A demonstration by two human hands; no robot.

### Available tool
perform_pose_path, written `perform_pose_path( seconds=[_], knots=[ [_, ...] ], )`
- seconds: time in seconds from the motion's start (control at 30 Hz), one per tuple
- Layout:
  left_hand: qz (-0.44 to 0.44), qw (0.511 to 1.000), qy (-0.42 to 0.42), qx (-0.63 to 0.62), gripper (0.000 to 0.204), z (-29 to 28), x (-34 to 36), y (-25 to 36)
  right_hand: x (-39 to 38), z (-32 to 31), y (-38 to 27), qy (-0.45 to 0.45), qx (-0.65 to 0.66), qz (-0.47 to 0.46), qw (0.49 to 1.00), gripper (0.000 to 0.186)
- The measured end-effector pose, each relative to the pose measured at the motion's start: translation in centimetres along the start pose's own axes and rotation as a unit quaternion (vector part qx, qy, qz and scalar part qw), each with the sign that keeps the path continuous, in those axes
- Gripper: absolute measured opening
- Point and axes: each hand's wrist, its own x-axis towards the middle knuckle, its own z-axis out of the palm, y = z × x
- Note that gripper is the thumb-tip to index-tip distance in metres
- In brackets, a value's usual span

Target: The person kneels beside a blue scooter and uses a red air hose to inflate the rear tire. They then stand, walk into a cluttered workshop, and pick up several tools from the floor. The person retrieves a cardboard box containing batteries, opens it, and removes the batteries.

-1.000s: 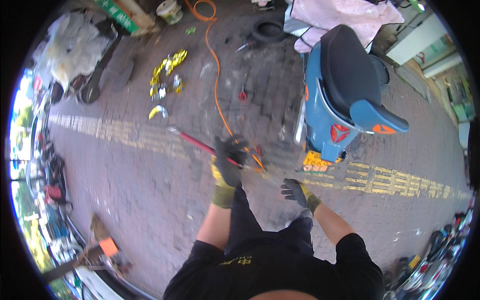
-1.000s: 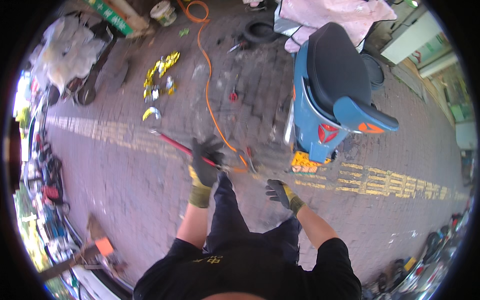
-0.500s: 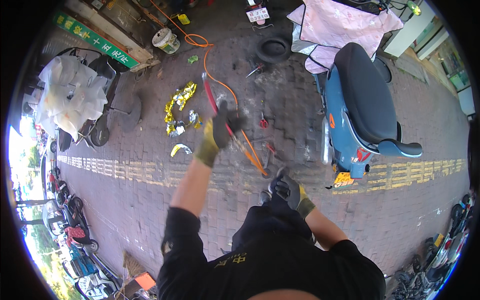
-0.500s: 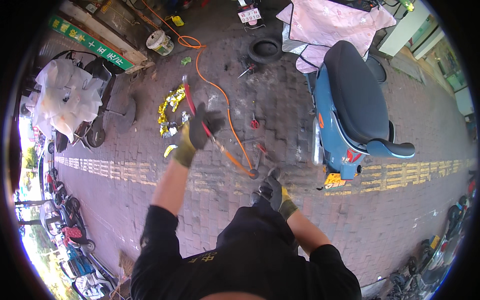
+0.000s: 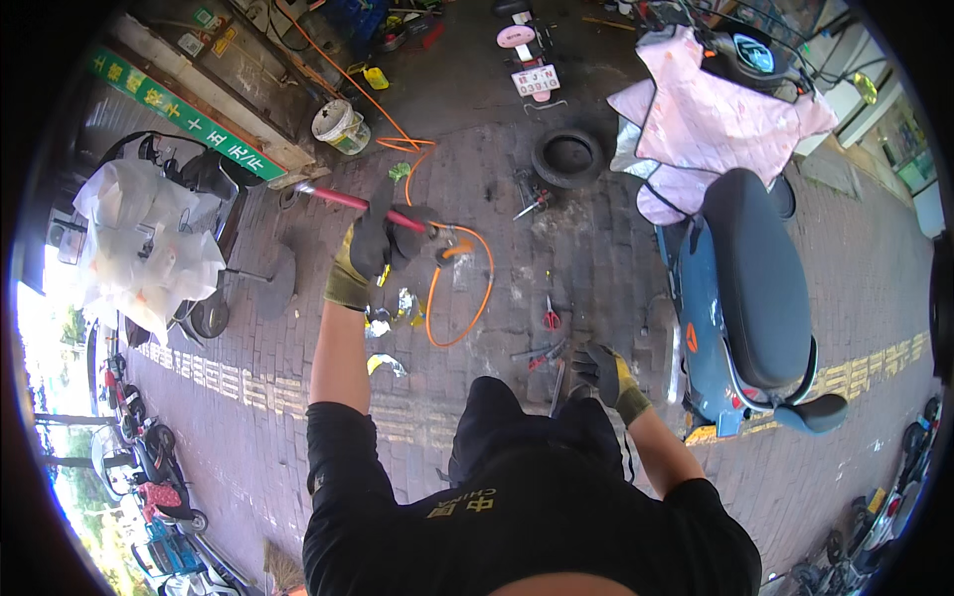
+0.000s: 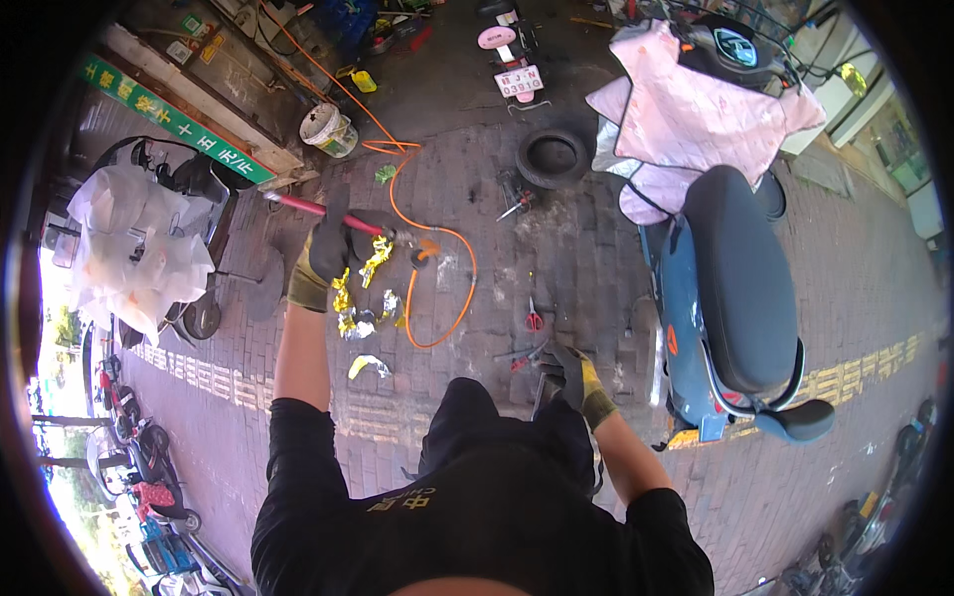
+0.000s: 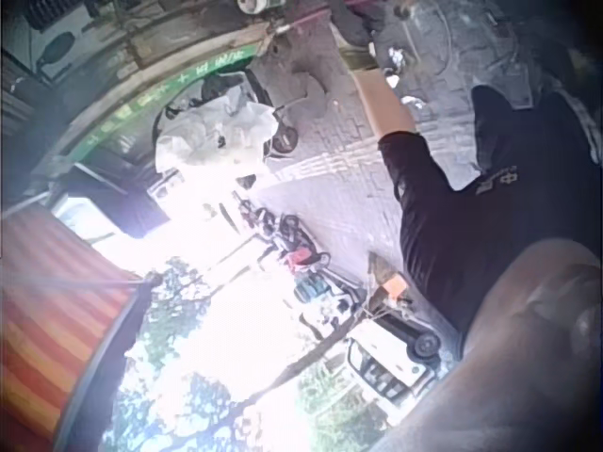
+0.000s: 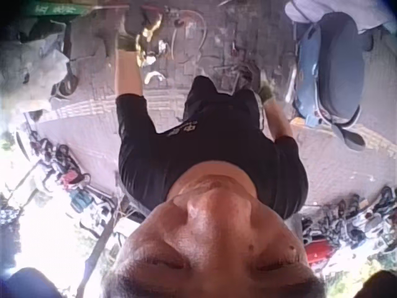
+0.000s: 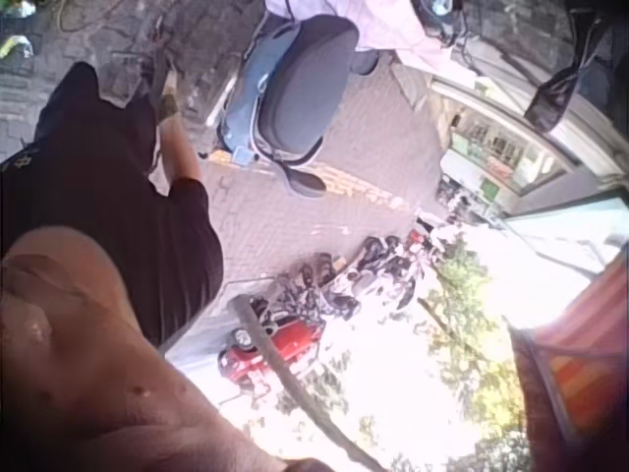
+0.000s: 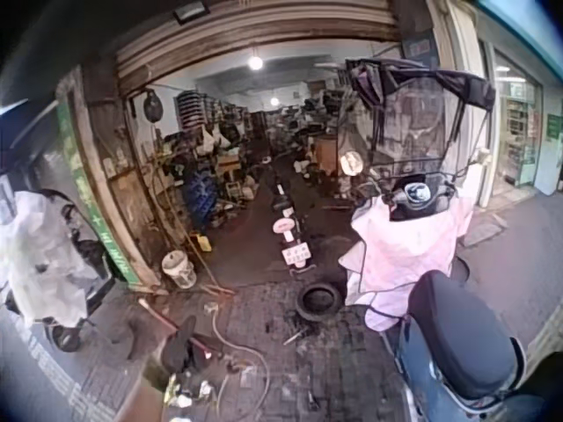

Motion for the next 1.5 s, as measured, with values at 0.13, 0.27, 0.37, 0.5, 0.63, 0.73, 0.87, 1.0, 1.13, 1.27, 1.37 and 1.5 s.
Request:
perform_pose_path(
  seconds=[0.13,0.27,0.37,0.5,0.63,0.73,0.87,1.0,1.13,1.27,1.37,1.5],
  knots=[
    [-0.022,0.997,-0.067,-0.031,0.069,-5.9,9.5,1.2,4.8,2.2,-3.4,0.043,-0.032,-0.005,0.999,0.044],
    [-0.095,0.99,-0.061,0.084,0.052,-14.6,24.5,3.0,11.5,4.7,-5.1,0.113,-0.025,-0.023,0.993,0.045],
    [0.016,0.931,0.071,0.359,0.036,-24.3,38.8,7.4,17.1,8.0,-6.3,0.208,-0.028,0.005,0.978,0.046],
    [0.177,0.768,0.293,0.541,0.025,-38.8,47.9,12.8,22.4,14.2,-7.6,0.166,0.068,-0.059,0.982,0.037],
    [0.456,0.812,0.362,0.04,0.039,-47.5,51.3,19.1,27.7,20.8,-12.0,0.031,-0.215,-0.106,0.97,0.038],
    [0.577,0.65,0.388,0.306,0.062,-52.3,54.9,21.3,33.0,24.4,-16.1,0.093,-0.176,0.046,0.979,0.041],
    [0.576,0.579,0.377,0.436,0.056,-55.6,62.2,16.8,45.5,27.9,-23.2,0.117,-0.187,0.09,0.971,0.041],
    [0.384,0.84,0.257,0.285,0.05,-57.1,71.4,10.7,61.0,37.3,-35.7,-0.003,-0.061,0.066,0.996,0.031],
    [0.209,0.944,0.17,0.189,0.043,-59.1,80.1,8.5,72.2,58.3,-49.7,-0.164,-0.139,-0.015,0.976,0.074],
    [0.261,0.848,0.063,0.457,0.051,-61.9,84.0,4.8,81.1,78.3,-59.5,-0.198,-0.044,0.019,0.979,0.077],
    [0.256,0.829,-0.062,0.493,0.054,-64.4,87.3,1.0,88.7,84.8,-63.1,-0.147,-0.117,0.08,0.979,0.06],
    [0.105,0.971,-0.092,0.193,0.046,-68.2,92.3,0.0,99.0,89.0,-65.5,-0.179,-0.586,-0.2,0.764,0.046]
  ],
)
